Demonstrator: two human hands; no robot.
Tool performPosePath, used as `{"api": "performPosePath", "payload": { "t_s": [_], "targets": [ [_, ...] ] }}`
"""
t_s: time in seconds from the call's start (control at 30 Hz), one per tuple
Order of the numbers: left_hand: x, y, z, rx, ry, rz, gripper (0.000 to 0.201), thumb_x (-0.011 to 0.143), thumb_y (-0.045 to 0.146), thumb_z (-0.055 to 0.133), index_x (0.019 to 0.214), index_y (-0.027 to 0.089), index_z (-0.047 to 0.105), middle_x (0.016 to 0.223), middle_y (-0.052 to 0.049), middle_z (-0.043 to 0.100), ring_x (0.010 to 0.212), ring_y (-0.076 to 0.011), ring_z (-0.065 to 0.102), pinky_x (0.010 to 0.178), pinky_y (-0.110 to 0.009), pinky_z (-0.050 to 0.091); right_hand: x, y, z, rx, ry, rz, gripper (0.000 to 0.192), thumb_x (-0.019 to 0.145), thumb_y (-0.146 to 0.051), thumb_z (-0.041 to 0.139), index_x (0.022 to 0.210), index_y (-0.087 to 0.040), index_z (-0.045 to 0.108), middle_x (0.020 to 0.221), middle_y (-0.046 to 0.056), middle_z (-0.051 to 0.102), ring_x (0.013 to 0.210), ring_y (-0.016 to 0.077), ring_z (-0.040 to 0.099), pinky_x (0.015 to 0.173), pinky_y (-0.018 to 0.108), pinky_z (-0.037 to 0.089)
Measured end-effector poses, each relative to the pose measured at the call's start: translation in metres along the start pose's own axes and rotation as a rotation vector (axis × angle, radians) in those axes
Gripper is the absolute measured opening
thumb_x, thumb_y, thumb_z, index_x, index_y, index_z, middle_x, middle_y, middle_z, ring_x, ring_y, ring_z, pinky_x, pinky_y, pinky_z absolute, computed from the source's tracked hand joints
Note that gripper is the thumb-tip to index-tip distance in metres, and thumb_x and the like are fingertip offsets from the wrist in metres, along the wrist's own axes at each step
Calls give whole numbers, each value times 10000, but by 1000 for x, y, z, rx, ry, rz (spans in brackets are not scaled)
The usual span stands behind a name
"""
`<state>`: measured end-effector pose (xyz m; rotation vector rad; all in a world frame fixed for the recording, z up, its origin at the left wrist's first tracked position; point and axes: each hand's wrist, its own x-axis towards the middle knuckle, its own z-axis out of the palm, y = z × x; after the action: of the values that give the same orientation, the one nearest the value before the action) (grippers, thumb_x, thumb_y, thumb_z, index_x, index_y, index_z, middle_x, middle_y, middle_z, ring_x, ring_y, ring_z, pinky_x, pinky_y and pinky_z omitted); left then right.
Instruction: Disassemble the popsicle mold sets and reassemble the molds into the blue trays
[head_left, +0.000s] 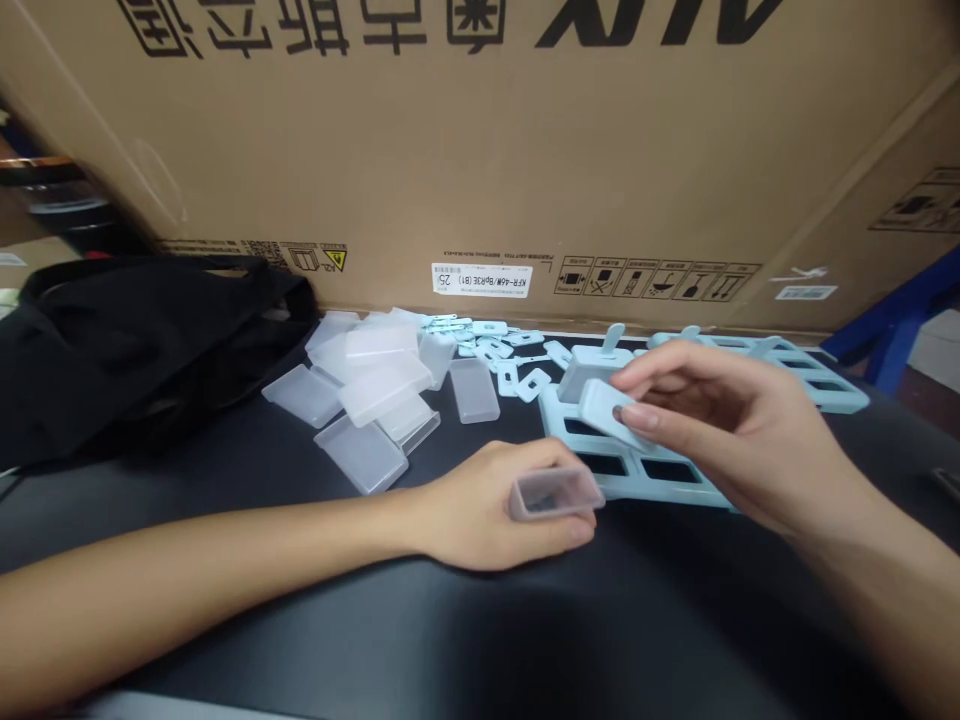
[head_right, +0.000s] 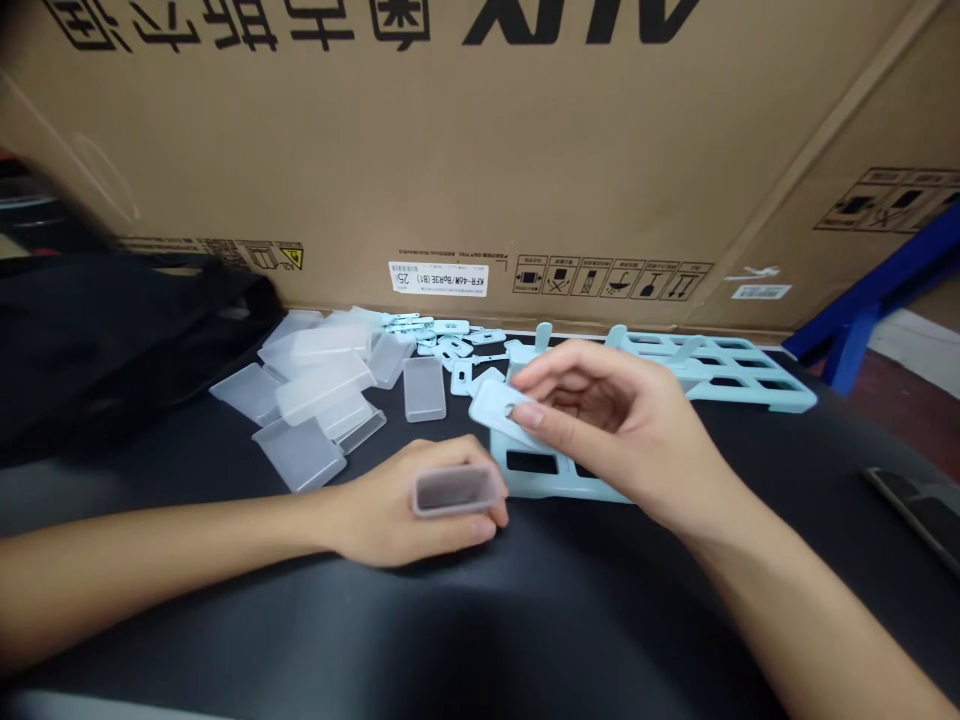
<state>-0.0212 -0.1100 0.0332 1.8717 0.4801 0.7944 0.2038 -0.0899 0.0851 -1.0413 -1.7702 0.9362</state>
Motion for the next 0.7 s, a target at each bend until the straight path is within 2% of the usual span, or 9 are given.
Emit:
{"api": "performPosePath", "payload": {
  "t_s": [0.1, 0.17, 0.23, 0.43, 0.57, 0.63, 0.7],
  "targets": [
    [1, -3, -6, -82, -97, -81, 153, 911, 244, 648, 1045, 174, 621, 1045, -66, 726, 990, -164, 689, 934, -307, 542, -2, -3, 14, 70, -183, 28, 155, 809, -345, 802, 870, -241, 705, 775, 11, 683, 650, 150, 666, 572, 264, 562],
    [2, -5, -8, -100, -126, -100, 168, 900, 226, 658, 1058, 173, 631, 1076, -72, 714, 1018, -175, 678, 952, -320, 534, -4, -3, 24, 148, -301, 88, 139, 848, -341, 765, 893, -234, 687, 751, -4, 664, 550, 130, 635, 520, 267, 540],
    [3, -7, -8, -136, -127, -112, 186, 896, 239, 669, 1061, 171, 619, 1071, -75, 697, 1006, -176, 667, 938, -323, 535, -5, -2, 30, 202, -358, 124, 139, 866, -341, 745, 914, -231, 673, 789, -5, 653, 504, 117, 608, 489, 274, 521],
    [2, -11, -5, -175, -82, -136, 193, 871, 244, 683, 980, 183, 535, 897, -15, 601, 817, -139, 587, 778, -287, 516, -4, -1, 37, 1, -271, -63, 103, 910, -317, 694, 861, -241, 645, 811, 3, 614, 716, 136, 580, 623, 259, 485],
    [2, -9, -6, -91, -56, -107, 249, 873, 313, 690, 998, 198, 508, 875, 2, 537, 788, -138, 532, 733, -284, 493, -7, -2, 40, -14, -285, -78, 65, 958, -321, 628, 946, -258, 637, 812, 1, 583, 725, 140, 561, 633, 265, 479],
    [3, -6, -8, -63, -81, -92, 316, 861, 380, 714, 1021, 200, 509, 900, -4, 537, 799, -146, 530, 733, -294, 492, -9, -1, 41, -16, -284, -99, 53, 961, -311, 625, 976, -263, 642, 841, 7, 587, 748, 143, 567, 647, 269, 486],
    [4, -5, -9, -66, -88, -61, 440, 830, 420, 753, 1128, 213, 504, 1023, -29, 564, 907, -179, 564, 813, -332, 507, -9, 0, 41, -34, -283, -135, 44, 963, -291, 625, 991, -269, 650, 872, 10, 600, 771, 144, 573, 664, 271, 487]
  ]
}}
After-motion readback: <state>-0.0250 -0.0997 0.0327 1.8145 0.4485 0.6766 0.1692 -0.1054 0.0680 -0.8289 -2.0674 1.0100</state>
